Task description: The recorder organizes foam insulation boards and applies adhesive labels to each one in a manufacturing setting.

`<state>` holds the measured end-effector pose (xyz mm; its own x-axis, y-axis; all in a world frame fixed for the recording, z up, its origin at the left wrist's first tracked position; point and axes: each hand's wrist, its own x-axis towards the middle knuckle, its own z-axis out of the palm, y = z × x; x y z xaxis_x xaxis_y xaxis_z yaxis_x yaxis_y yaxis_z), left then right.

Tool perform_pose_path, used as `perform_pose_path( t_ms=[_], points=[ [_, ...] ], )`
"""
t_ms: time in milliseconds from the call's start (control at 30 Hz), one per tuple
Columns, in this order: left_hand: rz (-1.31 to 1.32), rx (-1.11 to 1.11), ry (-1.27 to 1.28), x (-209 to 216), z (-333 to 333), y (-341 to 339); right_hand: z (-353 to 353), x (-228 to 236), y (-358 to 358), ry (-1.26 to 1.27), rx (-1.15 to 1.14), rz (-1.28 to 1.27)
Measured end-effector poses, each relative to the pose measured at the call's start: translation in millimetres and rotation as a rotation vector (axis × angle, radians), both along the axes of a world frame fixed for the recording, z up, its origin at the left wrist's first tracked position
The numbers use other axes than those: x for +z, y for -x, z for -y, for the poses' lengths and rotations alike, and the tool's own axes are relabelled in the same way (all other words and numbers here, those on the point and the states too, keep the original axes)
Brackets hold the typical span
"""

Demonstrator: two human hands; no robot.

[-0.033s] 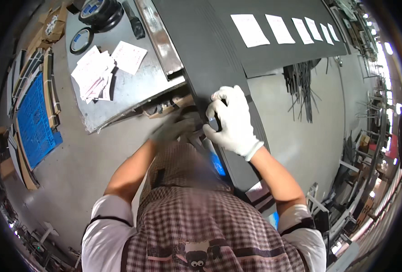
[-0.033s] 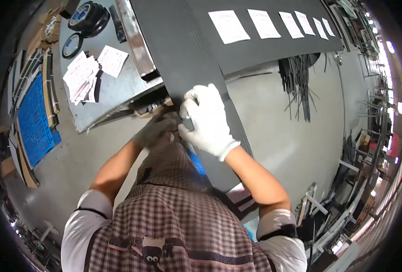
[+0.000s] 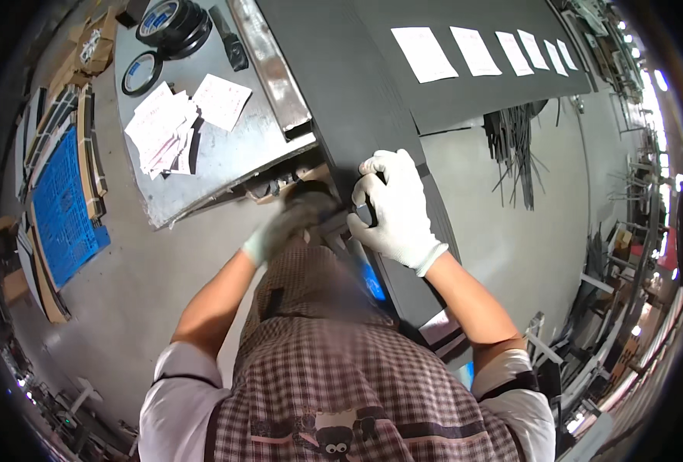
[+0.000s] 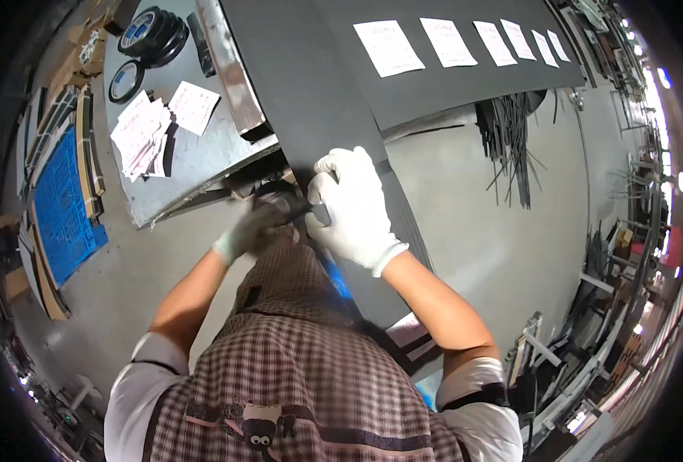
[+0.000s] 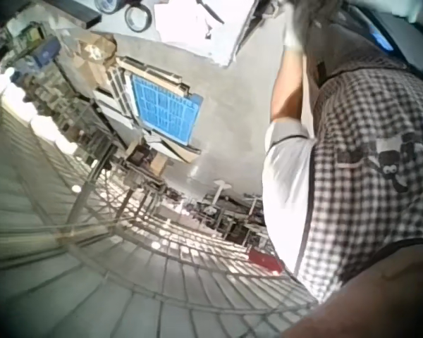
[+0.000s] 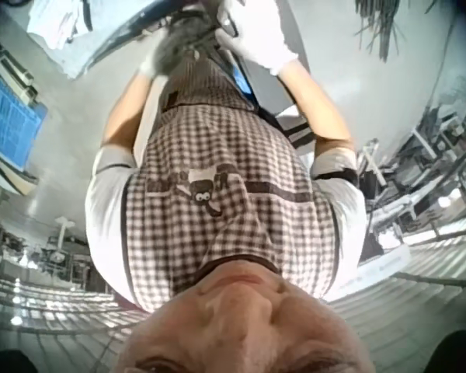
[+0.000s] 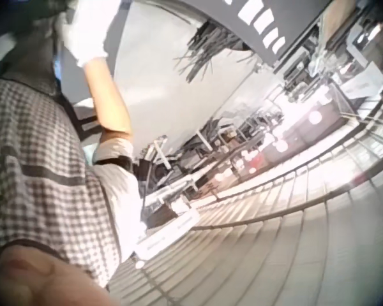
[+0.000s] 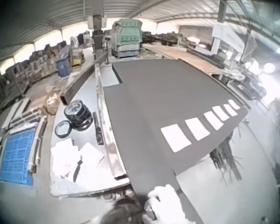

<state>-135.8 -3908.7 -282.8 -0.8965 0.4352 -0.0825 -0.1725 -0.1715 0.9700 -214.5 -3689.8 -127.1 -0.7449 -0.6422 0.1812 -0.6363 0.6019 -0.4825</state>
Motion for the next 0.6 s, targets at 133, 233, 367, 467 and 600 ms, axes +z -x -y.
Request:
perform_pose_path(
  t_ms=[133,233,367,467,600],
  points=[
    [0.26,0.338,0.038,171.9,-32.2,13.8,-1.2,15.6,-3.8,0.114,-0.019,0.139],
    [0.02,0.289,0.197,160.1,-74.5,42.9,-37.6,30.0,33.5,0.676,0.151,0.62],
    [-0.472,0.539,0.631,152.3,-99.4,51.0,-55.0,72.0,65.0,-0.104,0.214,0.595],
    [-0.672,0.576,0.798,125.2,-93.9,55.6,-71.1,91.9,80.3,-0.288,0.191,0.184],
    [-0.678,0.525,0.727,127.8,-99.8,60.3,-76.2,22.9,90.7,-0.496,-0.107,0.375]
  ],
)
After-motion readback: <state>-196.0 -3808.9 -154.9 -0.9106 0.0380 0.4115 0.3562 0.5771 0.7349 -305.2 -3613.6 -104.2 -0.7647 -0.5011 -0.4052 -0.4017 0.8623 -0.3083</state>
